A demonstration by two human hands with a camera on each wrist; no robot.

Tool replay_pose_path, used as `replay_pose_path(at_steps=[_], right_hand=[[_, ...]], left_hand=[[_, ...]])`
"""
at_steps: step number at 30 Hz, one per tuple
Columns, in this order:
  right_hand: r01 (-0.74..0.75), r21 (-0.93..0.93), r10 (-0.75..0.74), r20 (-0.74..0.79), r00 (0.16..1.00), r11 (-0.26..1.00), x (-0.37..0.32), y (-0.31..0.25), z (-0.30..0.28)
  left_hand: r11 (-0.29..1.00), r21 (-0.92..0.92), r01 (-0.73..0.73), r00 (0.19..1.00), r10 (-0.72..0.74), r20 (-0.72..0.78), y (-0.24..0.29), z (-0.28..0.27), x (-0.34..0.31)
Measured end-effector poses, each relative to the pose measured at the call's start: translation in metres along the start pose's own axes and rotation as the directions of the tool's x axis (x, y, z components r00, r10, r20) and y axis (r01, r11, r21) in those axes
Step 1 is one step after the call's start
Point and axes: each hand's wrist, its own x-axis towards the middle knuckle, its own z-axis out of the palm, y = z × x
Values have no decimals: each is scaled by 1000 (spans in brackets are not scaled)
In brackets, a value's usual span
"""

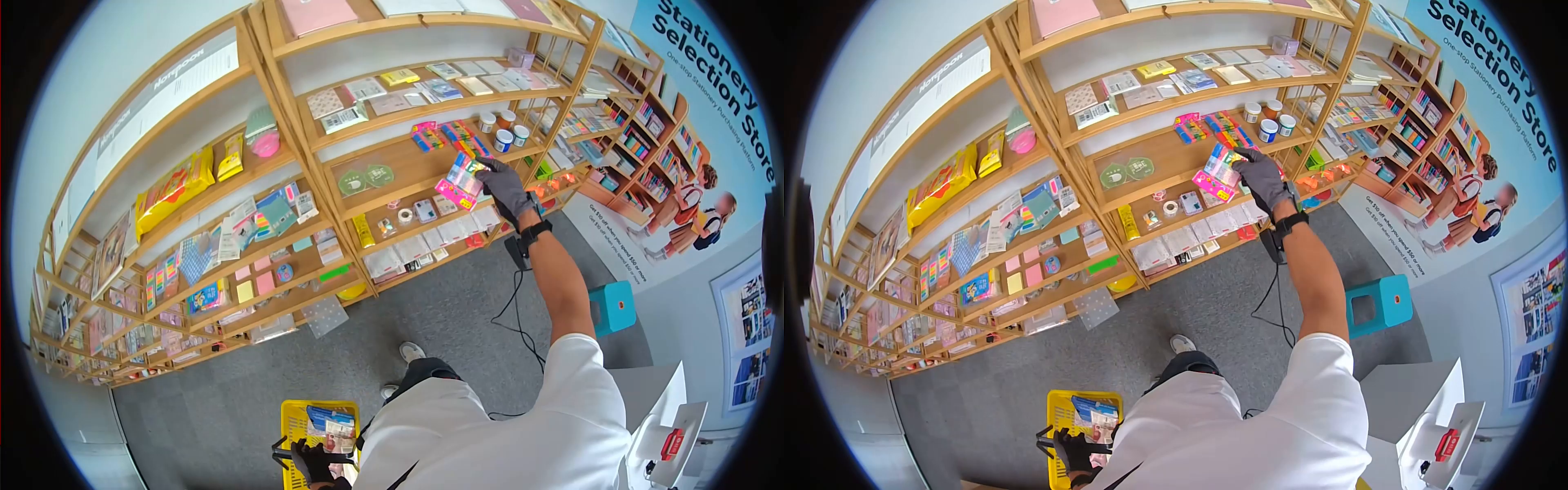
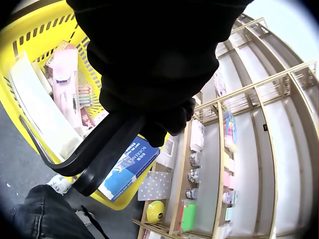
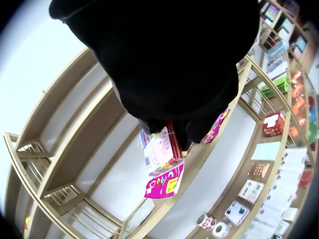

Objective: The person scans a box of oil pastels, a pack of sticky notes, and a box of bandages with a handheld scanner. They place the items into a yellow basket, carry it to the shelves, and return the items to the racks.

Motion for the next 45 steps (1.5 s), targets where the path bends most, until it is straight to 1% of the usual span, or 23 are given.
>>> replay_pose_path(at_steps=[1, 2, 5, 6, 7, 9, 10, 13, 18, 21, 22, 25, 26, 29, 30, 33, 34, 37, 38, 40, 41, 43, 45], right_hand=[[65, -88, -66, -6, 998, 994, 11, -3, -1], [66, -87, -66, 1, 998, 994, 27, 0, -1], [224, -351, -212, 72, 975, 909, 75, 6, -4], [230, -350, -217, 77, 973, 908, 85, -1, -3], [207, -369, -163, 147, 976, 906, 95, -8, -2], [167, -413, -48, 284, 958, 895, 114, -20, 1], [175, -411, -52, 292, 955, 895, 123, -25, 5], [243, -569, 14, 408, 913, 786, 145, -35, 17], [285, -597, 35, 466, 884, 750, 203, 14, 35], [521, -660, -221, 486, 845, 541, 223, 52, 40], [527, -655, -220, 494, 841, 541, 222, 49, 46], [513, -779, -361, 390, 847, 362, 206, 38, 52], [515, -778, -358, 395, 846, 359, 200, 32, 53], [537, -782, -473, 361, 804, 315, 177, 16, 64], [543, -780, -473, 369, 800, 311, 167, 8, 70], [728, -638, -471, 577, 668, 250, 139, -10, 83], [727, -641, -471, 577, 667, 246, 134, -10, 85], [631, -719, -408, 503, 762, 291, 126, 0, 92], [635, -717, -407, 509, 759, 288, 127, 4, 93], [549, -775, -406, 413, 815, 313, 130, 12, 93], [504, -800, -408, 362, 838, 326, 130, 13, 94], [496, -806, -405, 357, 842, 323, 129, 13, 92], [458, -830, -393, 324, 861, 319, 124, 11, 89]], left_hand=[[999, -19, 31, 999, -30, 30, 0, -7, 3], [997, -38, 60, 997, -58, 60, 1, -12, 5], [992, -88, 91, 990, -81, 117, 3, -26, 6], [989, -116, 94, 986, -76, 148, 4, -28, 4], [985, -144, 98, 982, -72, 177, 2, -27, 3], [985, -154, 84, 986, -60, 155, -2, -25, 3], [986, -153, 69, 989, -47, 140, -6, -23, 2], [989, -142, 29, 996, -17, 87, -7, -9, -4], [993, -118, -20, 1000, 19, -12, -15, 9, -20], [993, -98, -59, 996, 51, -76, -10, 17, -32], [994, -90, -69, 994, 60, -95, -10, 20, -34], [995, -60, -86, 986, 76, -150, -10, 26, -44], [995, -50, -90, 983, 81, -164, -11, 29, -46], [994, -22, -106, 972, 99, -211, -13, 35, -53], [994, -16, -110, 968, 104, -227, -15, 37, -56], [992, 7, -123, 959, 121, -257, -18, 48, -55], [992, 17, -127, 956, 127, -263, -17, 52, -53], [989, 46, -142, 946, 149, -287, -14, 59, -49], [988, 54, -145, 942, 155, -299, -15, 60, -50], [987, 56, -147, 934, 158, -320, -17, 58, -54], [990, 24, -138, 960, 139, -242, -15, 58, -51], [993, -40, -111, 991, 108, -80, -14, 52, -41], [991, -71, -112, 991, 106, -88, -13, 37, -21]])
